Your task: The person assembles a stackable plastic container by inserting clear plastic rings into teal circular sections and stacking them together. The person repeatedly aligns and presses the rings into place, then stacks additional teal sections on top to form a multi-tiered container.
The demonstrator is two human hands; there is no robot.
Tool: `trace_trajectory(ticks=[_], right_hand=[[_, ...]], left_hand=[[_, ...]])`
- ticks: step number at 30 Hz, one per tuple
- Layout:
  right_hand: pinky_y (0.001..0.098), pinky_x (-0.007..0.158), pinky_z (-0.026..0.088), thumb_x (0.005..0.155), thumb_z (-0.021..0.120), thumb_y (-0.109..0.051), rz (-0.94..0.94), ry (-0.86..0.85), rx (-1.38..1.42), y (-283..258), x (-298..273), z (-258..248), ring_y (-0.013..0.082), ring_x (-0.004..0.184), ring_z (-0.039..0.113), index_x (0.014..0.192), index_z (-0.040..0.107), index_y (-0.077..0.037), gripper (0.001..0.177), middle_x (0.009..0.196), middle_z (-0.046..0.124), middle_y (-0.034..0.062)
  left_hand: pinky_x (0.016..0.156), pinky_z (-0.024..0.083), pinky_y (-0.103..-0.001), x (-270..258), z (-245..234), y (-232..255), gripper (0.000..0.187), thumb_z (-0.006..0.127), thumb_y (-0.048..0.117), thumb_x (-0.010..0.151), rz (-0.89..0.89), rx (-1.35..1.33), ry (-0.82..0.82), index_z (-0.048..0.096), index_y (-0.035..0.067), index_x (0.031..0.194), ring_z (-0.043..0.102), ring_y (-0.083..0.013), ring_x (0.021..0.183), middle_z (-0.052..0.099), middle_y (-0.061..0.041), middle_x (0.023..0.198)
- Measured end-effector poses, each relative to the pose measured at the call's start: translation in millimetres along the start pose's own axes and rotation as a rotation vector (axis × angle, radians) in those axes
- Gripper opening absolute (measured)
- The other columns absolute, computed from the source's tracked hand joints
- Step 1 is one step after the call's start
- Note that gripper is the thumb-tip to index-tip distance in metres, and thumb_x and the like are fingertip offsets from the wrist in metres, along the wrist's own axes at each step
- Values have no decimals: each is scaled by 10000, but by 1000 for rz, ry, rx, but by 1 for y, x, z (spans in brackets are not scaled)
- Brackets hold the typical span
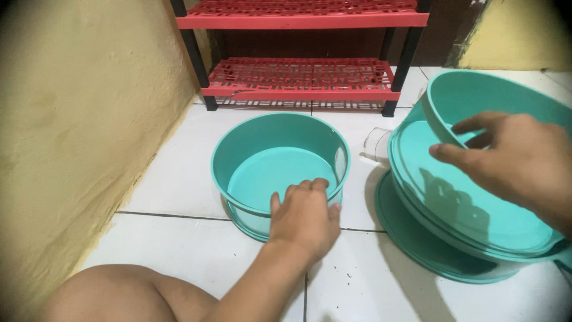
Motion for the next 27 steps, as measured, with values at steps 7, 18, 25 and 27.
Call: trace_trajectory(ticks=[7, 18, 25, 27], right_hand=[[403, 706, 637, 1037, 589, -464, -27, -105, -88, -17, -8, 21, 256, 715, 766, 1191, 765, -86, 445, 803, 771, 110], [584, 871, 554, 1026, 559, -380, -85, 18, -96, -38, -21, 2, 487, 993, 688, 1244, 682, -116, 364, 1030, 731, 267], [585, 789, 559, 1018, 556, -378, -93, 43, -98, -43, -45, -20, 481, 940, 697, 1251, 674, -205, 313, 985, 746, 228], [577, 767, 555, 1017, 560, -377, -98, 70, -112, -47, -52, -28, 476, 914, 696, 1261, 667, -227, 306, 965, 741, 219]], left_hand=[[1137, 324, -493, -12, -1, 30, 444, 623, 220, 913, -1, -192, 10, 582, 96, 1337, 499, -294, 1294, 588, -102, 1347], [1016, 503, -433, 26, 28, 52, 458, 521, 282, 958, -141, -518, -174, 613, 39, 1336, 633, -366, 1185, 651, -199, 1264], [1037, 526, -449, 41, 72, 75, 567, 384, 380, 1031, -211, -991, -488, 472, 7, 1449, 585, -298, 1284, 554, -160, 1443], [1038, 530, -462, 47, 74, 75, 582, 379, 381, 1033, -208, -1040, -485, 438, -3, 1467, 571, -331, 1306, 522, -181, 1487]])
Point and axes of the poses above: each hand's wrist, its own x-axis towards the middle knuckle, its own z-axis out of the palm, y = z × x, the point moved 9 cm from there along x, towards the middle knuckle
